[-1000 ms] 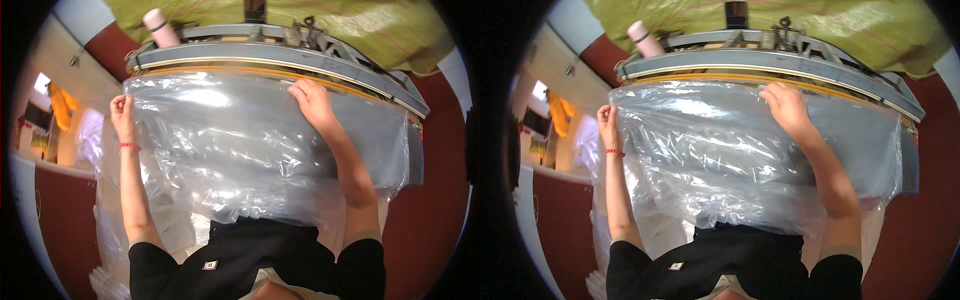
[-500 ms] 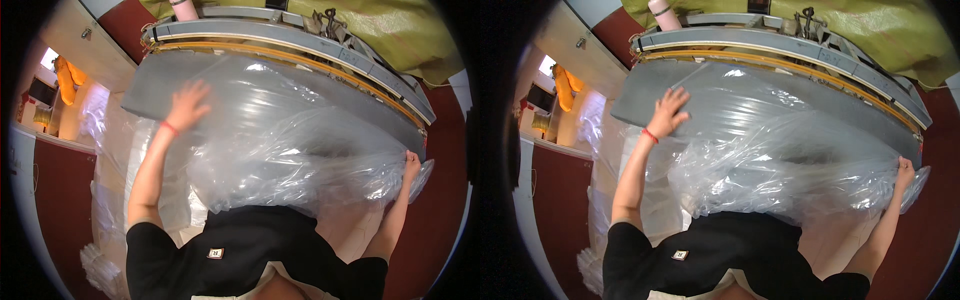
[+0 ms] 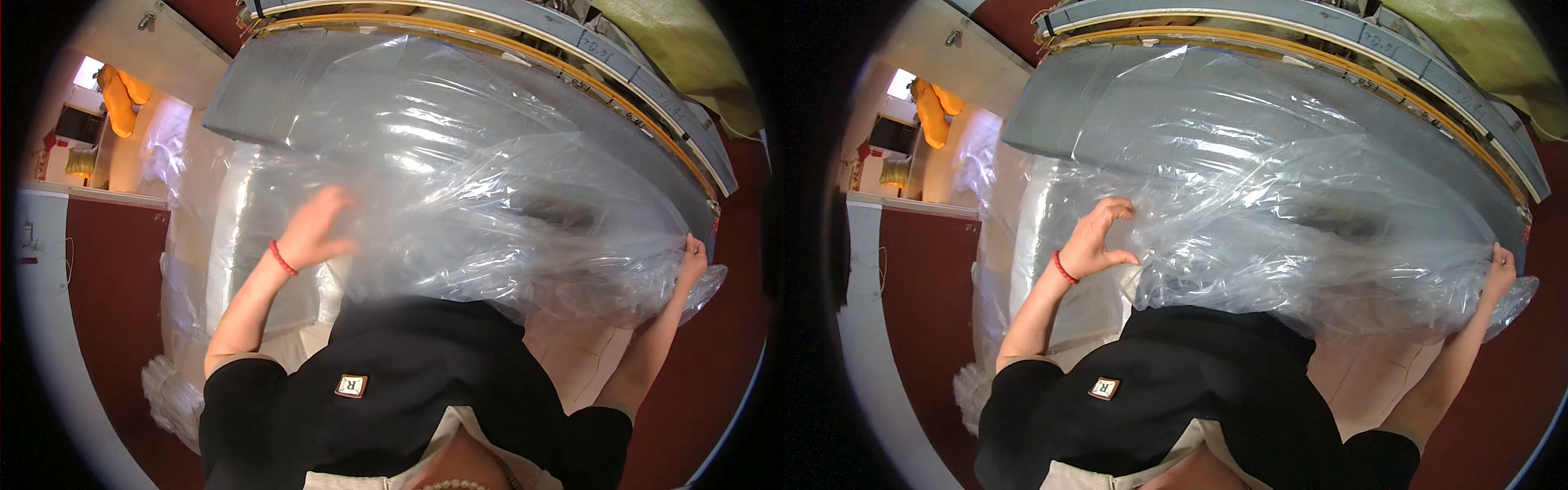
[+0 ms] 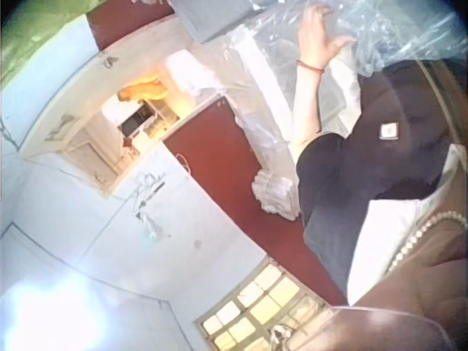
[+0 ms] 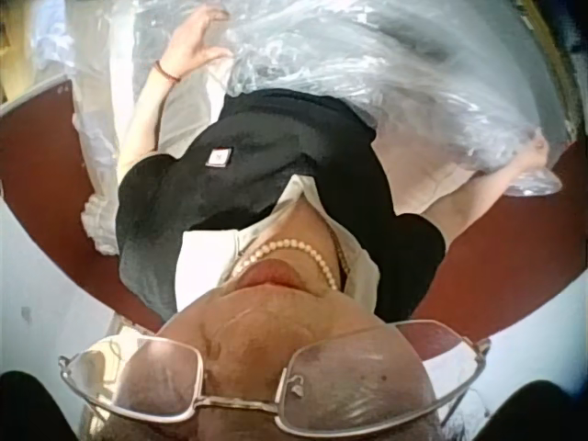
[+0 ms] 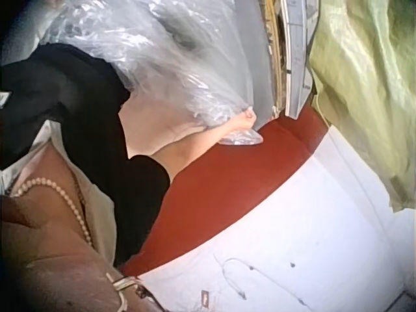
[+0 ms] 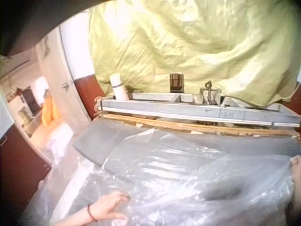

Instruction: The person is using an industrial heat sealer to seal large plastic bags or sheets.

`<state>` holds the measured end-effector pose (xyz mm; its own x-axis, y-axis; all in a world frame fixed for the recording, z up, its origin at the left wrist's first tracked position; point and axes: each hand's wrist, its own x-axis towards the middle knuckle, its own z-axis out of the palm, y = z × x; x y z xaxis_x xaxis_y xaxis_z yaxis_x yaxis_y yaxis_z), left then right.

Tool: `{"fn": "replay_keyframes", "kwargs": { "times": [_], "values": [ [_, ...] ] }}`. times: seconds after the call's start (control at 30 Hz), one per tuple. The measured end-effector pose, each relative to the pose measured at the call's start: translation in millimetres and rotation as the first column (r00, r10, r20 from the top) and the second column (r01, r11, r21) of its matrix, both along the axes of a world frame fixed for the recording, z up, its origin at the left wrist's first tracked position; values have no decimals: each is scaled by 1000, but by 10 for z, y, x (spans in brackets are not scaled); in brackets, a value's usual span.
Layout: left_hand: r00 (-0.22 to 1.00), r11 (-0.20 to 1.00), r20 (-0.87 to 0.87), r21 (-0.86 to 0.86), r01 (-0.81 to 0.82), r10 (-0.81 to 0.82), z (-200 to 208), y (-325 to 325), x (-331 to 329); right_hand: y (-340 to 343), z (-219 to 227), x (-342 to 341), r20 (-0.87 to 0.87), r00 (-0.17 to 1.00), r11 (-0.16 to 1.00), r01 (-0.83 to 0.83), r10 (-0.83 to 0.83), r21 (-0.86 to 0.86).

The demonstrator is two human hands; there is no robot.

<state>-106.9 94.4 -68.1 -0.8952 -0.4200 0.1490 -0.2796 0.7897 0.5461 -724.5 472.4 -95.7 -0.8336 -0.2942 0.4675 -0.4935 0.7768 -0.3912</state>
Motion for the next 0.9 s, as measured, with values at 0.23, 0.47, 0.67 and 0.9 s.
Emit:
{"fn": "replay_keyframes", "kwargs": {
  "times": [0.23,0.47,0.67,0.9],
  "values": [
    [997,974,-76,-226,-29,12,-184,229,157,5,6,5,37,999,1000,9,-10,24],
    [996,953,20,-293,-77,86,-305,360,75,11,-1,-4,38,999,1000,-13,14,-16],
    [1000,857,-8,-515,11,-17,-478,338,169,19,-3,-29,69,998,1000,-5,3,19],
    [979,895,-177,-415,-164,98,-496,212,162,48,-43,-87,60,998,1000,-6,5,14]
  ]
}}
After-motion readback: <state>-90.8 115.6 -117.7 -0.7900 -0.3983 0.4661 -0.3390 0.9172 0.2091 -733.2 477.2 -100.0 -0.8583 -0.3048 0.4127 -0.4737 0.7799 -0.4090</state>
